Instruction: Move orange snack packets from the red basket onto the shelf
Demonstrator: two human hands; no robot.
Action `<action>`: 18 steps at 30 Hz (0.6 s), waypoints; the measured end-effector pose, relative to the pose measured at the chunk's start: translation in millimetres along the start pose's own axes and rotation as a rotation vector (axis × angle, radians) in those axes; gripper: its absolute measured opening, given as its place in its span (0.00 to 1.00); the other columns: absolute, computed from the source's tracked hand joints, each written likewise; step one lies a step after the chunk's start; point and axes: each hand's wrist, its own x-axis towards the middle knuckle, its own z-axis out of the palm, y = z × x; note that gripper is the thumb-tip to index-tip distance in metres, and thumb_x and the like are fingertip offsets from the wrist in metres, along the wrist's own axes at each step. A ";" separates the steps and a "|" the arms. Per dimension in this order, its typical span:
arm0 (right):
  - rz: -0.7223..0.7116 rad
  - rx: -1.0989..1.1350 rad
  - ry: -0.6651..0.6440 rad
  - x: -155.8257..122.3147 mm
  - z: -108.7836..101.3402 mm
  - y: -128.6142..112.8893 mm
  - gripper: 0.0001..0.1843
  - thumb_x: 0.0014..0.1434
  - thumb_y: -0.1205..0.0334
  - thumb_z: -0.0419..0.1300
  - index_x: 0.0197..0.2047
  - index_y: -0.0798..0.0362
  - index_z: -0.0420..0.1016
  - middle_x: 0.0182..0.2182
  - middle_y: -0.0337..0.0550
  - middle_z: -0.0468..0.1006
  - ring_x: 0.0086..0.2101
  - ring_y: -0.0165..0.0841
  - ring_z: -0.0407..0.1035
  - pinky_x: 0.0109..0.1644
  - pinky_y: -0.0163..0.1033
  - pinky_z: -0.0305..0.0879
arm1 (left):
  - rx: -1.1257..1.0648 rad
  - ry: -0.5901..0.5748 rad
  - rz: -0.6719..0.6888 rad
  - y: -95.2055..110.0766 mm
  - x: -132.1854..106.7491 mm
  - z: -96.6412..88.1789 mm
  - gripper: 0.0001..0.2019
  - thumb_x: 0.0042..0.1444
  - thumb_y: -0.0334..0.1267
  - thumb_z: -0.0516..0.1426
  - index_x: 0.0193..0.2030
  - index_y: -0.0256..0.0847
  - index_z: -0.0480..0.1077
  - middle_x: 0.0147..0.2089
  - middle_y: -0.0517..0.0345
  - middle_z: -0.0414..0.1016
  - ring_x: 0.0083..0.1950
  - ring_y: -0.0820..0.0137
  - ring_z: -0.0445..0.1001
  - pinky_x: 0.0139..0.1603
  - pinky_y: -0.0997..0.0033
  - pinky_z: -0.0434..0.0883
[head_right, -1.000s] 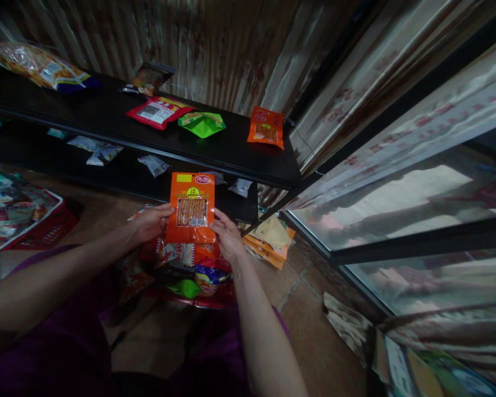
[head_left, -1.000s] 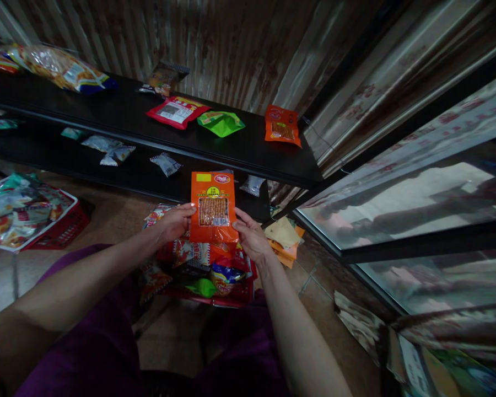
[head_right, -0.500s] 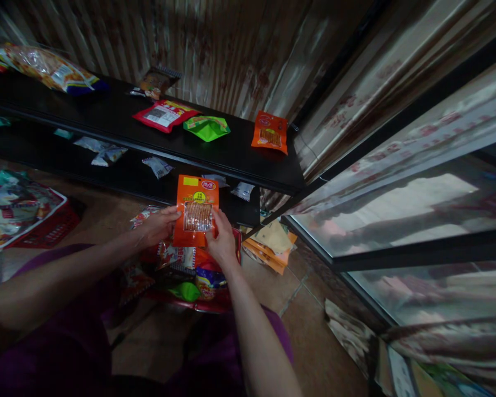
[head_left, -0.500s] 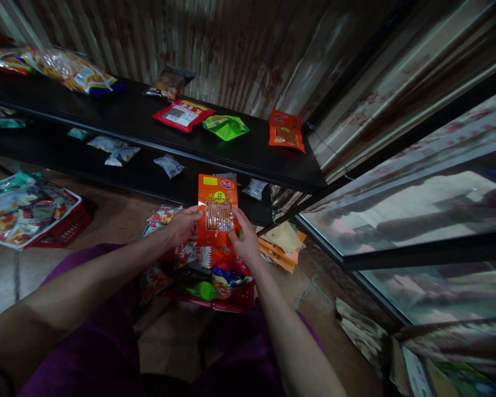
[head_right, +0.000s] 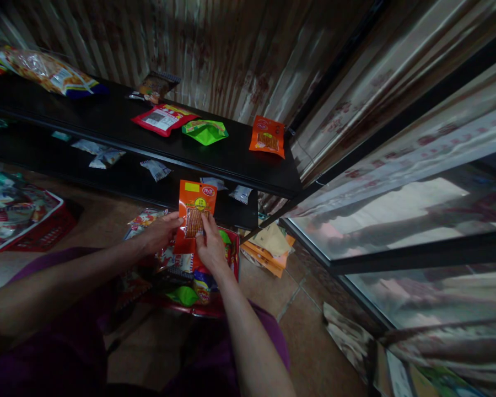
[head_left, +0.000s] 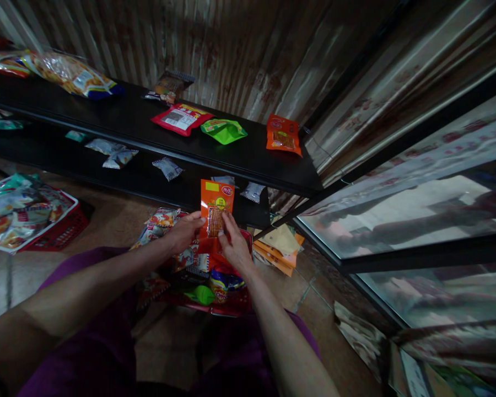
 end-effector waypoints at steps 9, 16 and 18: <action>0.090 0.215 -0.042 -1.0 1.5 -14.1 0.40 0.56 0.40 0.59 0.67 0.46 0.56 0.68 0.44 0.55 0.68 0.41 0.46 0.70 0.51 0.43 | 0.177 -0.050 0.134 -10.0 -6.2 5.4 0.08 0.52 0.34 0.59 0.40 0.40 0.75 0.34 0.59 0.79 0.34 0.70 0.75 0.34 0.75 0.70; 0.184 0.380 -0.066 -1.9 1.1 -32.5 0.47 0.49 0.44 0.68 0.68 0.48 0.56 0.61 0.49 0.68 0.59 0.45 0.64 0.63 0.49 0.59 | 0.214 -0.034 0.142 -10.8 -13.0 10.8 0.11 0.49 0.33 0.62 0.41 0.39 0.77 0.43 0.53 0.80 0.47 0.64 0.75 0.45 0.71 0.70; 0.154 0.431 -0.053 -1.5 0.6 -33.6 0.46 0.49 0.45 0.67 0.67 0.48 0.56 0.60 0.48 0.69 0.59 0.43 0.64 0.63 0.47 0.59 | 0.216 -0.042 0.115 -11.0 -12.9 8.9 0.12 0.49 0.35 0.63 0.42 0.39 0.77 0.43 0.53 0.80 0.47 0.63 0.75 0.45 0.70 0.71</action>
